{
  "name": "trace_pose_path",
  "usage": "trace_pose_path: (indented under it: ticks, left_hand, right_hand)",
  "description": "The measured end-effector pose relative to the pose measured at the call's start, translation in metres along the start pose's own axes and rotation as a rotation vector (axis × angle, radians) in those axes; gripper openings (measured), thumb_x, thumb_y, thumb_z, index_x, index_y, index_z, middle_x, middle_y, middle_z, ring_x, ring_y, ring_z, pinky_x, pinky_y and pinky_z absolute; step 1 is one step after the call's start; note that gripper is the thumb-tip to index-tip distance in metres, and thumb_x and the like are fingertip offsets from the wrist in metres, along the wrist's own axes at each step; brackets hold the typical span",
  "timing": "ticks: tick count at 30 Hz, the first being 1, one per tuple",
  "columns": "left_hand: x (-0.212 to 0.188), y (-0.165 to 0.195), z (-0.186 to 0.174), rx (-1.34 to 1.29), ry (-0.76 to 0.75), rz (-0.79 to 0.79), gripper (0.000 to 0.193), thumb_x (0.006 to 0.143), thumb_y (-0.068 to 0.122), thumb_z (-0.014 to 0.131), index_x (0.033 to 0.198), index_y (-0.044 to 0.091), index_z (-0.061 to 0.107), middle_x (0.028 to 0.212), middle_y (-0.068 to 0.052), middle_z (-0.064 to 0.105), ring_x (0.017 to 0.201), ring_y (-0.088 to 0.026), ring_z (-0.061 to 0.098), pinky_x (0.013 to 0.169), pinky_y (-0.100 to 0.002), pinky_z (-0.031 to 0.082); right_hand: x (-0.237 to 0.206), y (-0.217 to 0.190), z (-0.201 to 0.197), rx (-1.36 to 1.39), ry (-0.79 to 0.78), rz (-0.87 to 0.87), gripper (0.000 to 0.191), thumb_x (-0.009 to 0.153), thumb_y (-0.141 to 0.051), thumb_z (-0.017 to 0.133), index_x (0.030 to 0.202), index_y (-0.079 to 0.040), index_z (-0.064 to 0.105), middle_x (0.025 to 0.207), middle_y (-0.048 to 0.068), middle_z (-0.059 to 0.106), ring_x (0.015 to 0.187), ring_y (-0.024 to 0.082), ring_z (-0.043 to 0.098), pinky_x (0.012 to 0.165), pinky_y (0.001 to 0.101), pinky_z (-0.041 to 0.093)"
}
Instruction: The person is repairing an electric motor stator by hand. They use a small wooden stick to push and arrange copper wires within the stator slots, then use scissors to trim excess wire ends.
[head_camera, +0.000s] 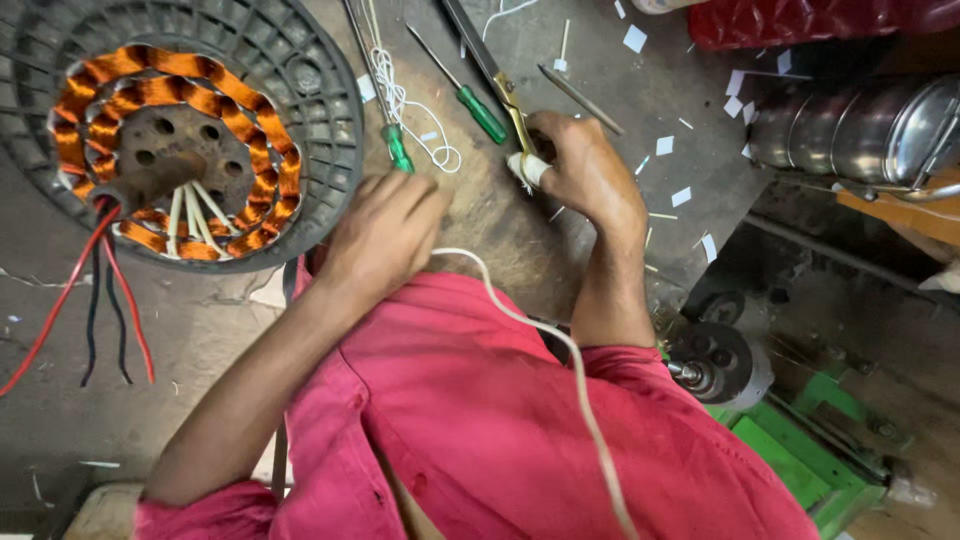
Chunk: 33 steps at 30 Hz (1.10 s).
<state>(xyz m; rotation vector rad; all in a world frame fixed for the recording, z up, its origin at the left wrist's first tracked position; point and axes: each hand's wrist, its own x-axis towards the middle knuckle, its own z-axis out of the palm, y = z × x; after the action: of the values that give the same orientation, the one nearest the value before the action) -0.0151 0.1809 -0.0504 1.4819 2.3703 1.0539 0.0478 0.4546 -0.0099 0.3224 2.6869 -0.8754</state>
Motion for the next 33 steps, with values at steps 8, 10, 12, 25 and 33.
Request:
trace_pose_path:
  ticks: [8,10,12,25,33]
  left_hand:
    - [0.049,-0.012,0.041,0.434,-0.108,-0.115,0.022,0.081,0.014,0.071,0.101,0.007,0.072,0.110,-0.010,0.064,0.109,-0.025,0.057,0.091,-0.041,0.045]
    - [0.047,-0.009,0.040,0.273,-0.042,-0.102,0.016,0.085,0.015,0.071,0.099,0.007,0.070,0.106,-0.011,0.063,0.107,-0.029,0.056,0.090,-0.044,0.044]
    - [0.043,-0.007,0.036,0.126,0.028,-0.105,0.013,0.089,0.014,0.071,0.098,0.005,0.069,0.103,-0.012,0.061,0.105,-0.031,0.056,0.090,-0.046,0.044]
    - [0.012,0.013,0.022,-0.449,0.107,-0.267,0.011,0.091,0.009,0.067,0.096,0.001,0.063,0.095,-0.016,0.064,0.096,-0.035,0.064,0.084,-0.044,0.050]
    - [0.008,0.023,0.047,-0.754,0.004,-0.172,0.011,0.088,0.010,0.072,0.091,0.001,0.066,0.103,-0.012,0.061,0.096,-0.026,0.064,0.081,-0.036,0.053]
  right_hand:
    - [-0.007,0.006,-0.002,0.125,0.023,0.026,0.036,0.084,-0.019,0.081,0.112,0.002,0.070,0.087,0.019,0.074,0.078,0.028,0.073,0.071,0.0404,0.056]
    - [-0.014,0.006,-0.002,0.132,0.075,-0.015,0.035,0.086,-0.018,0.080,0.114,0.001,0.070,0.090,0.019,0.074,0.081,0.029,0.074,0.073,0.0401,0.057]
    - [-0.022,0.004,-0.001,0.147,0.134,-0.035,0.032,0.089,-0.017,0.078,0.115,0.000,0.070,0.094,0.017,0.075,0.084,0.029,0.075,0.075,0.0399,0.058]
    - [-0.059,-0.011,0.037,-0.049,0.304,-0.241,0.025,0.083,0.000,0.070,0.107,-0.003,0.072,0.097,0.018,0.072,0.090,0.038,0.071,0.080,0.0453,0.055]
    - [-0.054,-0.018,0.031,0.015,0.212,-0.302,0.032,0.079,0.003,0.067,0.111,-0.002,0.072,0.105,0.020,0.074,0.094,0.039,0.073,0.082,0.0438,0.058]
